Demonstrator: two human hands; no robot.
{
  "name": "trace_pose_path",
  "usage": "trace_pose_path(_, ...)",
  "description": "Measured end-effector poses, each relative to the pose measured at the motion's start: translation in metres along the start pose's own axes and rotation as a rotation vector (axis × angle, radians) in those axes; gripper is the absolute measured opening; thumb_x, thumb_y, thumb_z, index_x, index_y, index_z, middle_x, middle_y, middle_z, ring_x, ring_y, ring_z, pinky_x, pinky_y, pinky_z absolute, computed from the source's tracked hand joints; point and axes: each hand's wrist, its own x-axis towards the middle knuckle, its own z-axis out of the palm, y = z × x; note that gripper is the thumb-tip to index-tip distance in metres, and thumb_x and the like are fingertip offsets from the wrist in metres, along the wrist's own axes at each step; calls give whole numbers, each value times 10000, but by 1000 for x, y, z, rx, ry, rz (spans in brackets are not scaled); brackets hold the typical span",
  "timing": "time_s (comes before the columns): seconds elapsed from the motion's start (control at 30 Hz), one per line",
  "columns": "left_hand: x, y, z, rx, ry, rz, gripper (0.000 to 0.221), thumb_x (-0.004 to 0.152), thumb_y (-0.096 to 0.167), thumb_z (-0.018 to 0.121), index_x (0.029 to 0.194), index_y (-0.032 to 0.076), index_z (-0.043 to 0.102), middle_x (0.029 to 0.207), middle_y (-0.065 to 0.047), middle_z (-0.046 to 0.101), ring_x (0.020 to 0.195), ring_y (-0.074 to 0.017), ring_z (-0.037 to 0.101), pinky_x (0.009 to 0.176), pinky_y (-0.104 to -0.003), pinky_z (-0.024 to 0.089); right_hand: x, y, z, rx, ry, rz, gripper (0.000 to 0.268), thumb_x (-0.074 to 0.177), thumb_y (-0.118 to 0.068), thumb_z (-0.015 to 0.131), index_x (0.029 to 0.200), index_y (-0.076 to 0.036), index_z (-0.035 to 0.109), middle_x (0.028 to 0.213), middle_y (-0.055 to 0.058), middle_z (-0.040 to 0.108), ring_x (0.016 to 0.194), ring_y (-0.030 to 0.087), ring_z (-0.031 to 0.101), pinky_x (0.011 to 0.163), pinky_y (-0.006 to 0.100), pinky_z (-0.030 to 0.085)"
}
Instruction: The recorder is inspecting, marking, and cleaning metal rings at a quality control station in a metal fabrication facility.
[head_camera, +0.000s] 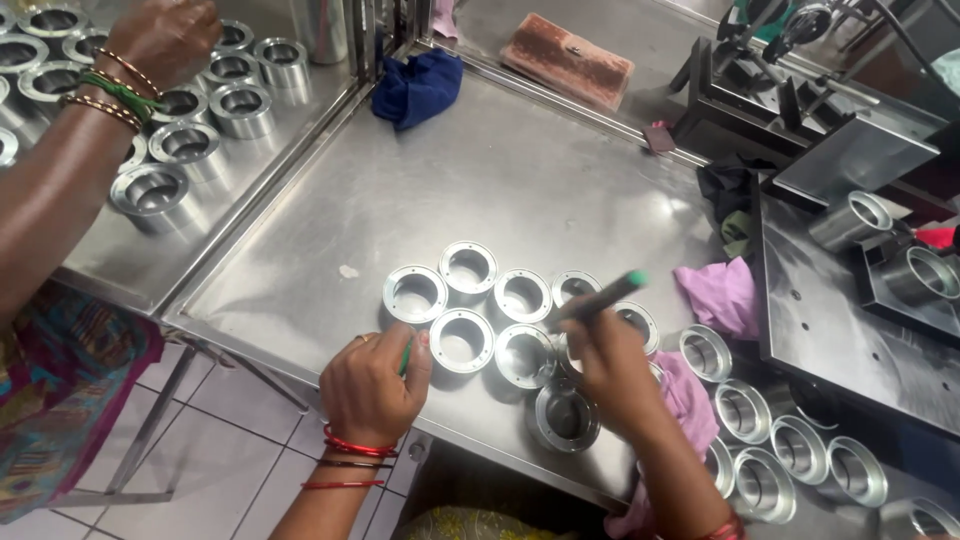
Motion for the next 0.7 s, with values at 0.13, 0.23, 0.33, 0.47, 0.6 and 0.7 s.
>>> trace_pose_path(0.13, 1, 3, 1, -9, 28, 6, 299, 964, 312, 577, 738, 126, 640, 508, -57, 555, 502, -262, 587, 462, -413, 423, 4, 24, -28, -13, 210, 58, 205, 1032, -212, 599, 1115, -34, 657, 795, 55, 654, 711, 130, 590, 651, 312, 487)
trace_pose_path(0.23, -1, 2, 2, 6, 9, -17, 293, 956, 311, 583, 735, 132, 653, 491, -50, 554, 493, -254, 591, 447, -405, 416, 7, 16, -30, -106, 153, 189, 208, 989, -216, 619, 1121, -58, 651, 676, 104, 627, 599, 178, 584, 592, 342, 480)
trace_pose_path(0.33, -1, 2, 3, 27, 5, -25, 304, 959, 316, 587, 724, 134, 648, 493, -49, 550, 499, -253, 590, 448, -402, 411, 7, 14, -18, -111, 228, 97, 181, 979, -174, 616, 1110, -51, 636, 678, 110, 627, 578, 201, 597, 577, 351, 480)
trace_pose_path(0.47, -1, 2, 3, 41, 5, -33, 319, 964, 321, 586, 709, 136, 639, 489, -47, 541, 496, -252, 585, 446, -401, 409, 13, 38, -17, -251, 184, -273, 172, 987, -121, 634, 1123, -20, 600, 855, 140, 681, 735, 322, 681, 662, 373, 493)
trace_pose_path(0.6, -2, 2, 2, 55, 1, -21, 351, 969, 329, 578, 683, 128, 605, 492, -46, 523, 498, -255, 578, 453, -403, 407, 17, 40, -23, -197, 151, -70, 165, 992, -143, 621, 1119, -37, 607, 759, 114, 651, 660, 236, 627, 621, 360, 489)
trace_pose_path(0.7, -3, 1, 5, 57, -8, -20, 370, 978, 341, 570, 679, 126, 597, 485, -44, 516, 493, -254, 577, 449, -404, 404, 14, 40, -33, -140, 108, -54, 185, 986, -158, 610, 1127, -38, 598, 749, 95, 650, 660, 204, 621, 616, 344, 489)
